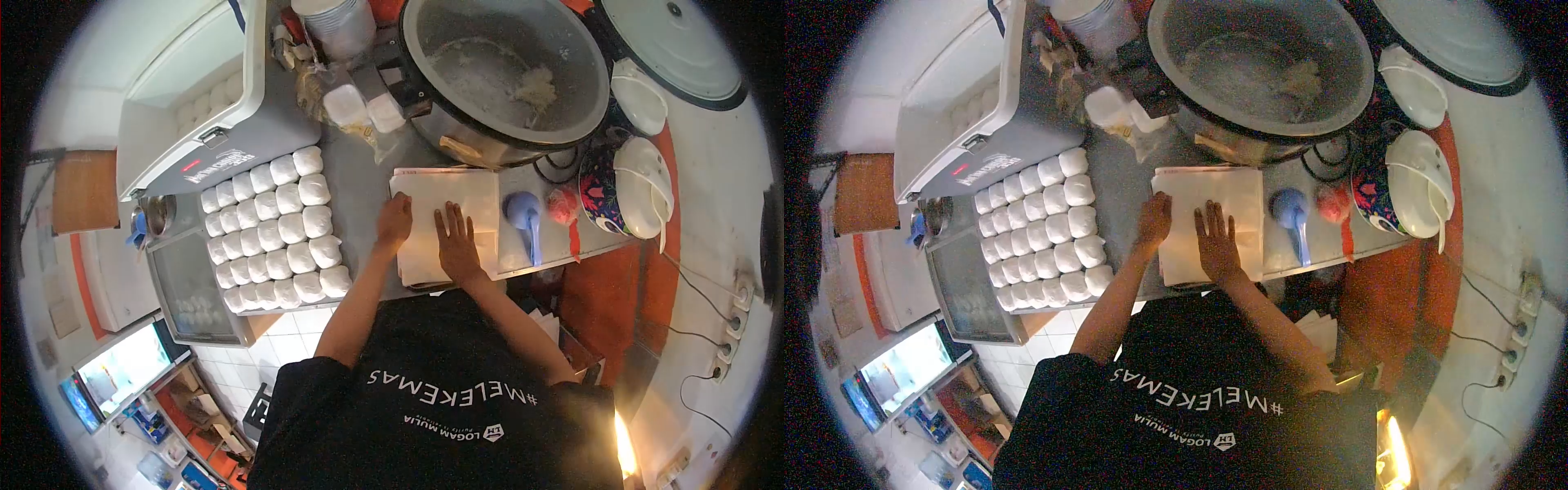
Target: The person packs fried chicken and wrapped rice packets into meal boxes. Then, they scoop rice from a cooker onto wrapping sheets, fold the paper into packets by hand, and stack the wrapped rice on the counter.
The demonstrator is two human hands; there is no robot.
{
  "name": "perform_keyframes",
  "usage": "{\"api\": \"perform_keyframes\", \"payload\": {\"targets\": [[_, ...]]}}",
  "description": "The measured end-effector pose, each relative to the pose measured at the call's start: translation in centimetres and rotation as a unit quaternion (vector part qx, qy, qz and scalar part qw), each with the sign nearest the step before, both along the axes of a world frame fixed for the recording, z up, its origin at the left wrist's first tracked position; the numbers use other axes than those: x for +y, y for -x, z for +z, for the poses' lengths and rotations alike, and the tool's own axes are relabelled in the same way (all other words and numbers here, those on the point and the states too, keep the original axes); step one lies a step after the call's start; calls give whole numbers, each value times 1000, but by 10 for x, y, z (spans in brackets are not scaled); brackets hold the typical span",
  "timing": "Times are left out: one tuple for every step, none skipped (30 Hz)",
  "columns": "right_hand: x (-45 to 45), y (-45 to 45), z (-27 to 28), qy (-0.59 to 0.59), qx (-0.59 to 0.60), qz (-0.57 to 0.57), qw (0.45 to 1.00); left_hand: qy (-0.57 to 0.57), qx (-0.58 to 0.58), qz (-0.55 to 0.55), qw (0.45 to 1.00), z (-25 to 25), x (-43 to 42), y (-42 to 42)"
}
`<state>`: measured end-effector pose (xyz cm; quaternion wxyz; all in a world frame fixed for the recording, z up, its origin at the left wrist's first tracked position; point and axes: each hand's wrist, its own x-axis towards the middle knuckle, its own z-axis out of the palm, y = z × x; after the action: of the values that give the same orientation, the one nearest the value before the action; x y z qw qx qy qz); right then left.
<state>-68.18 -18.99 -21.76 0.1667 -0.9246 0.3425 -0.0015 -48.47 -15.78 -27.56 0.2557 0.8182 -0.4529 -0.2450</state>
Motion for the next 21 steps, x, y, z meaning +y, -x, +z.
{"api": "perform_keyframes", "payload": {"targets": [[0, -1, 0, 1, 29, -4, 1000, -31, -34, -7, 999, 0, 2, -2], [-1, -1, 4, 6, 40, -2, 999, -56, -46, 17, 997, 4, 7, 0], [-2, 0, 11, 11, 51, -2, 999, -81, -57, 40, 994, 10, 15, 3], [-4, 2, 16, 15, 62, -2, 998, -106, -68, 62, 990, 17, 23, 6], [-6, 4, 15, 2, 57, 2, 998, -120, -84, 21, 989, 16, 33, 8], [-8, 6, 13, -10, 51, 8, 999, -133, -100, -19, 986, 12, 44, 7], [-11, 8, 11, -22, 45, 15, 999, -146, -116, -57, 981, 9, 52, 8], [-12, 10, 9, -27, 41, 18, 999, -130, -24, -22, 991, 16, 54, 8], [-14, 12, 7, -32, 38, 21, 999, -112, 69, 13, 991, 30, 52, 9], [-15, 14, 5, -36, 36, 24, 998, -94, 161, 47, 981, 44, 51, 9], [-15, 13, 6, -46, 30, 24, 998, -78, 191, 64, 976, 56, 49, 11], [-15, 13, 8, -55, 26, 24, 998, -64, 221, 81, 970, 66, 49, 13], [-15, 14, 10, -65, 22, 24, 997, -49, 251, 99, 962, 71, 48, 13], [-15, 13, 13, -59, 34, 27, 997, -83, 153, 9, 985, 65, 45, 10], [-14, 11, 17, -53, 46, 30, 997, -116, 51, -81, 989, 52, 40, 3], [-14, 10, 20, -47, 58, 33, 997, -146, -51, -170, 973, 39, 31, -4], [-13, 10, 22, -40, 63, 32, 997, -64, -62, -152, 984, 22, 21, -6], [-14, 10, 23, -32, 67, 32, 997, 19, -73, -133, 988, 5, 5, -9], [-15, 10, 23, -23, 71, 32, 997, 50, -41, -131, 989, 0, -10, -15], [-16, 11, 20, -38, 62, 31, 997, 80, -9, -130, 988, -5, -25, -21], [-18, 12, 15, -51, 54, 31, 997, 58, 67, -148, 985, -3, -39, -30]]}}
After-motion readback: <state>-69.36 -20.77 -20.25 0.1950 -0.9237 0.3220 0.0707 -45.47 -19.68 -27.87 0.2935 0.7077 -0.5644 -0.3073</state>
